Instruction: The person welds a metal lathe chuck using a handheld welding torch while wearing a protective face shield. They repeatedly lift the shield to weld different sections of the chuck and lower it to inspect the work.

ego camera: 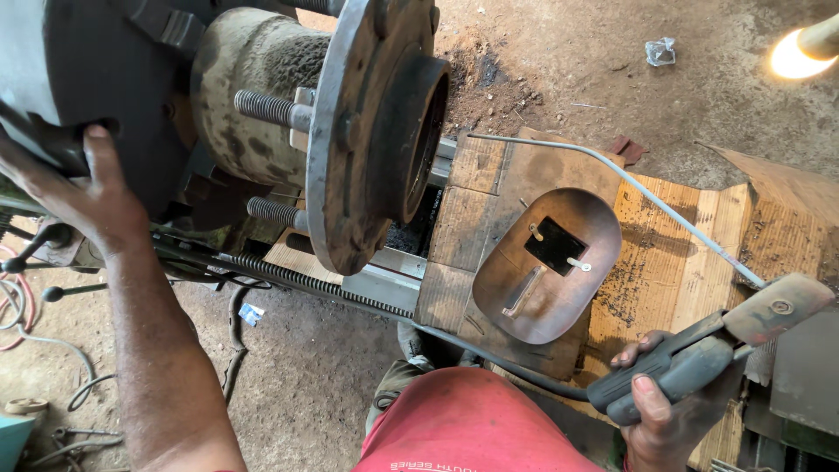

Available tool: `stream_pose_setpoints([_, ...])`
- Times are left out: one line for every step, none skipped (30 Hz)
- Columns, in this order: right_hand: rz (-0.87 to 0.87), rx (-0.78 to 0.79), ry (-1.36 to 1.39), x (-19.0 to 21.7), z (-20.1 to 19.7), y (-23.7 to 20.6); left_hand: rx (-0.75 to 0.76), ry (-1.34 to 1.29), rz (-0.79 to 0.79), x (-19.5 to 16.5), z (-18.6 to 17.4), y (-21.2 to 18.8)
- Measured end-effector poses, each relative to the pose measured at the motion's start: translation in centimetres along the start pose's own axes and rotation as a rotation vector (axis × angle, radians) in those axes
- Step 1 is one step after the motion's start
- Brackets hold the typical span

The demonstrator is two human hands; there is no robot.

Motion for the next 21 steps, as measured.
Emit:
stream_pose_setpoints([0.005, 0.001, -0.006, 0.1, 0.0, 0.0, -0.002, -0.006, 0.011, -0.2, -0.1, -0.2])
stream_pose_setpoints([0.004, 0.005, -0.012, 0.1, 0.1, -0.1, -0.004, -0.012, 0.023, -0.3, -0.2, -0.3])
stream_pose_setpoints([0.002, 0.01, -0.017, 0.2, 0.2, -0.1, -0.005, -0.011, 0.042, -0.5, -0.2, -0.5])
stream_pose_setpoints([-0.005, 0.018, -0.023, 0.3, 0.3, -0.1, -0.01, -0.009, 0.047, -0.5, -0.2, -0.6])
stream_pose_setpoints([-0.011, 0.026, -0.03, 0.5, 0.4, -0.1, -0.014, -0.007, 0.053, -0.5, -0.1, -0.7])
stream_pose_setpoints([-0.017, 0.033, -0.036, 0.6, 0.6, 0.0, -0.022, -0.002, 0.044, -0.4, -0.1, -0.6])
stream_pose_setpoints([-0.022, 0.04, -0.042, 0.8, 0.7, -0.1, -0.032, -0.009, 0.037, -0.3, 0.0, -0.6])
stream_pose_setpoints([-0.026, 0.048, -0.047, 0.9, 0.9, -0.1, -0.042, -0.016, 0.03, -0.2, 0.0, -0.6])
stream_pose_setpoints([-0.013, 0.046, -0.053, 1.0, 1.0, -0.1, -0.054, -0.033, 0.025, -0.2, 0.1, -0.5])
stream_pose_setpoints([0.001, 0.045, -0.06, 1.1, 1.1, -0.2, -0.062, -0.039, 0.026, -0.3, 0.1, -0.4])
stream_pose_setpoints([0.014, 0.045, -0.066, 1.1, 1.1, -0.2, -0.069, -0.044, 0.026, -0.4, 0.1, -0.4])
stream_pose_setpoints([0.007, 0.053, -0.06, 1.3, 1.3, -0.1, -0.073, -0.036, 0.033, -0.6, 0.1, -0.4])
stream_pose_setpoints([0.0, 0.061, -0.054, 1.5, 1.5, -0.1, -0.077, -0.029, 0.04, -0.8, 0.1, -0.4])
stream_pose_setpoints([-0.003, 0.06, -0.055, 1.6, 1.6, 0.0, -0.049, -0.088, 0.077, -1.2, 0.1, -0.5])
stream_pose_setpoints([-0.006, 0.059, -0.056, 1.7, 1.6, 0.1, -0.02, -0.148, 0.115, -1.6, 0.1, -0.8])
stream_pose_setpoints([-0.002, 0.05, -0.065, 1.7, 1.7, 0.2, -0.015, -0.159, 0.129, -2.0, 0.0, -0.9])
stream_pose_setpoints([0.002, 0.042, -0.075, 1.7, 1.6, 0.2, -0.009, -0.171, 0.143, -2.3, -0.1, -1.2])
stream_pose_setpoints([-0.032, 0.085, -0.09, 2.1, 2.0, 0.4, -0.031, -0.135, 0.135, -2.4, -0.3, -1.2])
stream_pose_setpoints([-0.066, 0.128, -0.104, 2.3, 2.4, 0.6, -0.044, -0.126, 0.141, -2.7, -0.4, -1.4])
stream_pose_setpoints([-0.081, 0.159, -0.114, 2.5, 2.7, 0.6, -0.058, -0.116, 0.146, -2.9, -0.5, -1.4])
stream_pose_setpoints([-0.096, 0.189, -0.123, 2.7, 3.0, 0.7, -0.063, -0.132, 0.165, -3.1, -0.5, -1.5])
Point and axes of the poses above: each hand's wrist, its own y-axis towards the middle knuckle, its own z-axis out of the palm, x = y × z, the point moved 8 cm from there along y, towards the middle knuckle, and after that the axes turned 15 degrees about -z, right-handed, at the moved point
